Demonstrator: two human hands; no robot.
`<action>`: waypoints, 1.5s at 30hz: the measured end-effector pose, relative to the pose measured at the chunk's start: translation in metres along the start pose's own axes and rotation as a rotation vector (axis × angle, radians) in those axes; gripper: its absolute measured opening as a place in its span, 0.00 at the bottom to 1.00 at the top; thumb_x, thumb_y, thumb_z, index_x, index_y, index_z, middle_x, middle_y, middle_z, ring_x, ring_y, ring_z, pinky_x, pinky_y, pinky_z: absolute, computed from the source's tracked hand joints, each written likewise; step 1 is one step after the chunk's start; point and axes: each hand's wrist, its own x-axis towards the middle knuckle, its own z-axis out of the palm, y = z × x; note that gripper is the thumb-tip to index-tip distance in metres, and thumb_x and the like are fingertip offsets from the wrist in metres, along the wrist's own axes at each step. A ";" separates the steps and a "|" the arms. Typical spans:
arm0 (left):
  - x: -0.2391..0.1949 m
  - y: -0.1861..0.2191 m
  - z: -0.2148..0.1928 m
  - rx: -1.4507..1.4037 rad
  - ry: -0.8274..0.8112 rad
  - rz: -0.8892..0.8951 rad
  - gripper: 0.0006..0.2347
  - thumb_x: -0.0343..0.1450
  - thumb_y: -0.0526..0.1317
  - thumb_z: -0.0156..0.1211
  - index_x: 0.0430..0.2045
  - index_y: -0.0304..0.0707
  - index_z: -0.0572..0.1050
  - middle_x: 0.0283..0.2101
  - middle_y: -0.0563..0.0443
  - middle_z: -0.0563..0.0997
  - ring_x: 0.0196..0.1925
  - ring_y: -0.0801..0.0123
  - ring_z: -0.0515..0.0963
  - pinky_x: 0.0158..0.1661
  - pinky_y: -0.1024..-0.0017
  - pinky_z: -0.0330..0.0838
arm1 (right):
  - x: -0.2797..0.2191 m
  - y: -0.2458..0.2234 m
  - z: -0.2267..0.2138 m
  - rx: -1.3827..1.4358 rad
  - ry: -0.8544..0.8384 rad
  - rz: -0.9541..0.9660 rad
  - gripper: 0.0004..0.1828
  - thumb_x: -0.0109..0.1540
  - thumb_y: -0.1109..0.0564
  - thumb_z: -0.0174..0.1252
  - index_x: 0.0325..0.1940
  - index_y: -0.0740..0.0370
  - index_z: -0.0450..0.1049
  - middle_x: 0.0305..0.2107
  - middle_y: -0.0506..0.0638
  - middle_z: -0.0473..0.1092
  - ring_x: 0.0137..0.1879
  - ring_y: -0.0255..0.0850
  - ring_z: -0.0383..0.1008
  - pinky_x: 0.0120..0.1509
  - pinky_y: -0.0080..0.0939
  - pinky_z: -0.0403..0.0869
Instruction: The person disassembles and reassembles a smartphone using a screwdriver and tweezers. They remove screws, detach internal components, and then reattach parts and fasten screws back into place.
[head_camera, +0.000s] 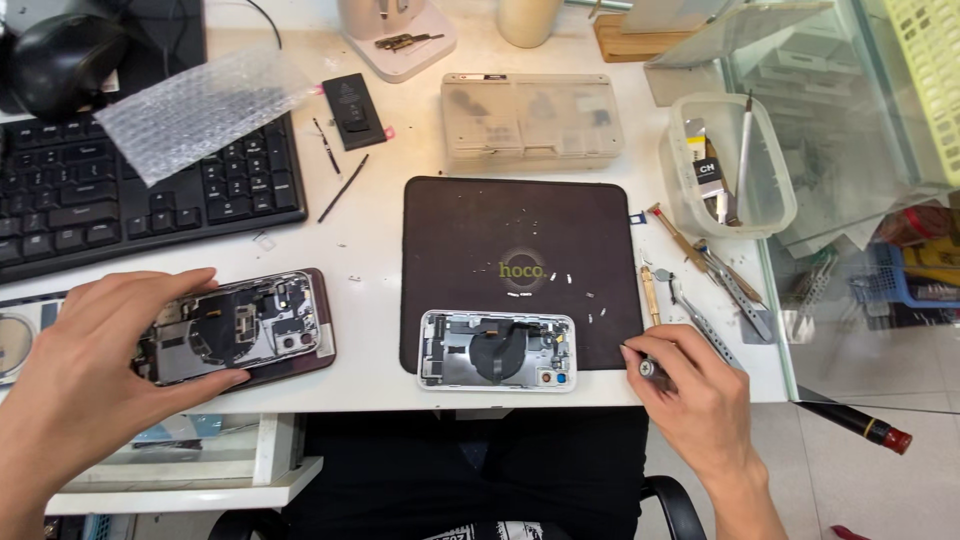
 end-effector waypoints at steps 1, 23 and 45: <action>0.000 0.000 0.001 -0.002 -0.008 -0.026 0.39 0.48 0.50 0.78 0.55 0.35 0.75 0.48 0.45 0.83 0.54 0.59 0.81 0.54 0.60 0.75 | 0.001 0.001 0.000 0.017 0.002 0.004 0.07 0.56 0.63 0.69 0.38 0.64 0.79 0.36 0.45 0.75 0.27 0.31 0.75 0.29 0.31 0.74; -0.016 0.038 -0.023 -0.154 0.113 0.108 0.50 0.46 0.47 0.79 0.66 0.25 0.64 0.48 0.37 0.81 0.51 0.54 0.81 0.45 0.63 0.79 | 0.014 0.010 -0.001 -0.009 -0.085 -0.112 0.08 0.55 0.59 0.69 0.38 0.61 0.81 0.34 0.44 0.77 0.26 0.34 0.74 0.28 0.33 0.72; -0.042 0.168 0.025 -0.475 0.046 0.282 0.23 0.67 0.31 0.56 0.61 0.30 0.70 0.48 0.37 0.82 0.55 0.53 0.82 0.58 0.54 0.74 | 0.000 0.016 -0.015 0.124 -0.026 -0.018 0.12 0.53 0.65 0.70 0.41 0.63 0.83 0.34 0.47 0.76 0.23 0.31 0.69 0.25 0.32 0.68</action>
